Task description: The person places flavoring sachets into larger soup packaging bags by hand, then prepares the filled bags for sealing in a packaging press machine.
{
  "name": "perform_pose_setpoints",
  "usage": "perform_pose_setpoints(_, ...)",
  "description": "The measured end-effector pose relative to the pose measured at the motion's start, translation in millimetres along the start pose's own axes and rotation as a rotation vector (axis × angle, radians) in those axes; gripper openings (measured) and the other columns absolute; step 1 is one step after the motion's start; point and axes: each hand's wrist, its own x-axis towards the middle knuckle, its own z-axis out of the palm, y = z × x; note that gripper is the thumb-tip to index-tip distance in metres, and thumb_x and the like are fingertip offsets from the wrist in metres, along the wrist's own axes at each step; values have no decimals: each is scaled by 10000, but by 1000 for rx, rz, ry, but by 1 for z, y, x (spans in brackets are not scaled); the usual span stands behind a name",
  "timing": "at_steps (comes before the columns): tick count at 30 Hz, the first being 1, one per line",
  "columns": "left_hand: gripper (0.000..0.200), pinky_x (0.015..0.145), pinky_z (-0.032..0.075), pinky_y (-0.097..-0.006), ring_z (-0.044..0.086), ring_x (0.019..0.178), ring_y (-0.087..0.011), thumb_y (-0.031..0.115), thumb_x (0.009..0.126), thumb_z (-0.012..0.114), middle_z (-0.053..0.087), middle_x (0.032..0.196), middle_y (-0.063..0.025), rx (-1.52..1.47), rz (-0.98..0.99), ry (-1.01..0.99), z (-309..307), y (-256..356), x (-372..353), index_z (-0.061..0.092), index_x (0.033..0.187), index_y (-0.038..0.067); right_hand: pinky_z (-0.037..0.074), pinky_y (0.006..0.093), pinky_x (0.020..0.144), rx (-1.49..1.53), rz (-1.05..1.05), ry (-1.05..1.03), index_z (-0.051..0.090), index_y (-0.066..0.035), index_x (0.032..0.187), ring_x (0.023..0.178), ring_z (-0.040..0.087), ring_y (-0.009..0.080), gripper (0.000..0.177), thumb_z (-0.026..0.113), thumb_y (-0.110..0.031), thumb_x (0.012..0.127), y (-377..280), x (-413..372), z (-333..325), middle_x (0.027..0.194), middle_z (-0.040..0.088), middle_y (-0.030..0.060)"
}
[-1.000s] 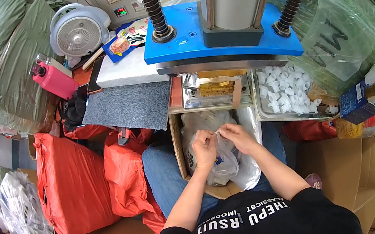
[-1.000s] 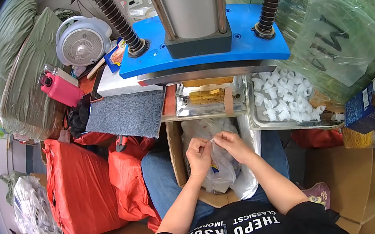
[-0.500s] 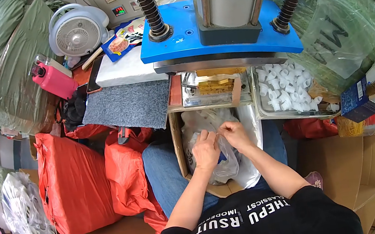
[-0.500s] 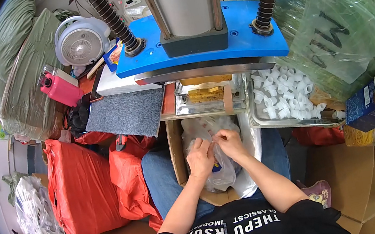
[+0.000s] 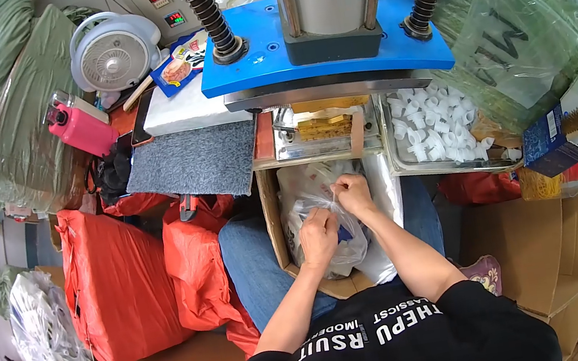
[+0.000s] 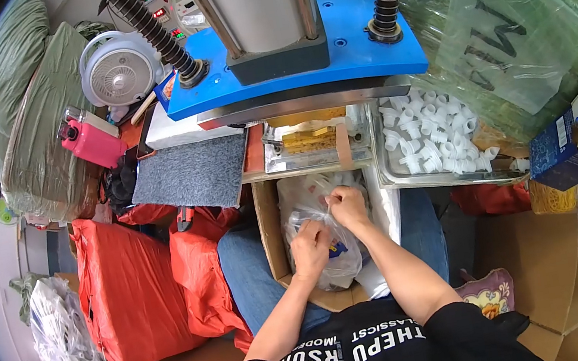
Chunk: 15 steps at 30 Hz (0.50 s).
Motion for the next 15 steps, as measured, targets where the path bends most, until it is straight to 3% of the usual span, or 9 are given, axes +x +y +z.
perform_pose_setpoints(4, 130, 761, 460, -469, 597, 870, -353, 131, 776, 687, 633, 838, -149, 86, 92, 54, -21, -8, 23, 641, 854, 37, 483, 382, 642, 294, 24, -188, 658, 2, 778, 673, 640, 274, 125, 644, -109, 834, -22, -1, -47, 741, 677, 111)
perform_pose_setpoints(6, 168, 805, 458, -468, 593, 944, -333, 169, 770, 707, 656, 893, -154, 217, 408, 302, -32, 11, 50, 670, 877, 45, 484, 390, 670, 250, -44, -228, 657, -1, 816, 723, 645, 282, 117, 632, -111, 849, -28, -12, -58, 794, 680, 115)
perform_pose_setpoints(7, 170, 830, 449, -460, 609, 957, -311, 220, 793, 681, 670, 922, -138, 101, 408, 29, -21, -3, 54, 677, 843, 57, 486, 398, 699, 209, -123, -267, 655, -4, 855, 774, 649, 290, 115, 620, -113, 863, -32, -15, -62, 847, 684, 119)
perform_pose_setpoints(8, 170, 830, 449, -460, 609, 957, -311, 220, 793, 681, 670, 922, -138, 102, 409, 50, -10, -14, 47, 677, 843, 57, 487, 406, 727, 167, -207, -307, 653, -6, 894, 825, 654, 298, 119, 608, -116, 878, -35, -15, -65, 901, 687, 123)
perform_pose_setpoints(10, 179, 807, 447, -444, 614, 904, -313, 214, 814, 649, 668, 949, -120, 421, 303, -449, -3, -15, 25, 679, 888, 54, 481, 405, 767, 137, -302, -226, 646, -15, 945, 881, 641, 307, 129, 605, -118, 881, -28, -10, -66, 953, 675, 135)
perform_pose_setpoints(12, 183, 828, 427, -455, 609, 906, -316, 233, 855, 599, 665, 947, -117, 315, 245, -426, -6, -19, -4, 683, 868, 70, 469, 403, 845, 107, -440, -42, 634, -32, 1049, 995, 617, 326, 191, 599, -124, 885, -11, 0, -62, 1057, 653, 159)
perform_pose_setpoints(13, 181, 816, 421, -455, 606, 887, -310, 229, 864, 581, 666, 928, -108, 267, 259, -400, -14, -15, -26, 685, 857, 80, 437, 401, 937, -2, -313, -101, 569, -40, 1204, 1112, 562, 359, 323, 569, -176, 911, 3, 11, -61, 1175, 610, 182)
perform_pose_setpoints(14, 185, 804, 415, -454, 603, 868, -305, 225, 873, 563, 668, 909, -98, 219, 274, -378, -25, -9, -51, 687, 846, 91, 437, 401, 937, 6, -318, -104, 569, -40, 1204, 1112, 562, 359, 323, 569, -176, 911, 11, 25, -52, 1175, 610, 182)
perform_pose_setpoints(15, 173, 803, 415, -444, 597, 860, -305, 219, 868, 571, 658, 897, -94, 179, 289, -388, -37, -2, -75, 681, 850, 86, 425, 372, 953, -63, -160, -138, 557, -32, 1229, 1131, 552, 333, 356, 570, -208, 920, 16, 44, -42, 1211, 594, 185)
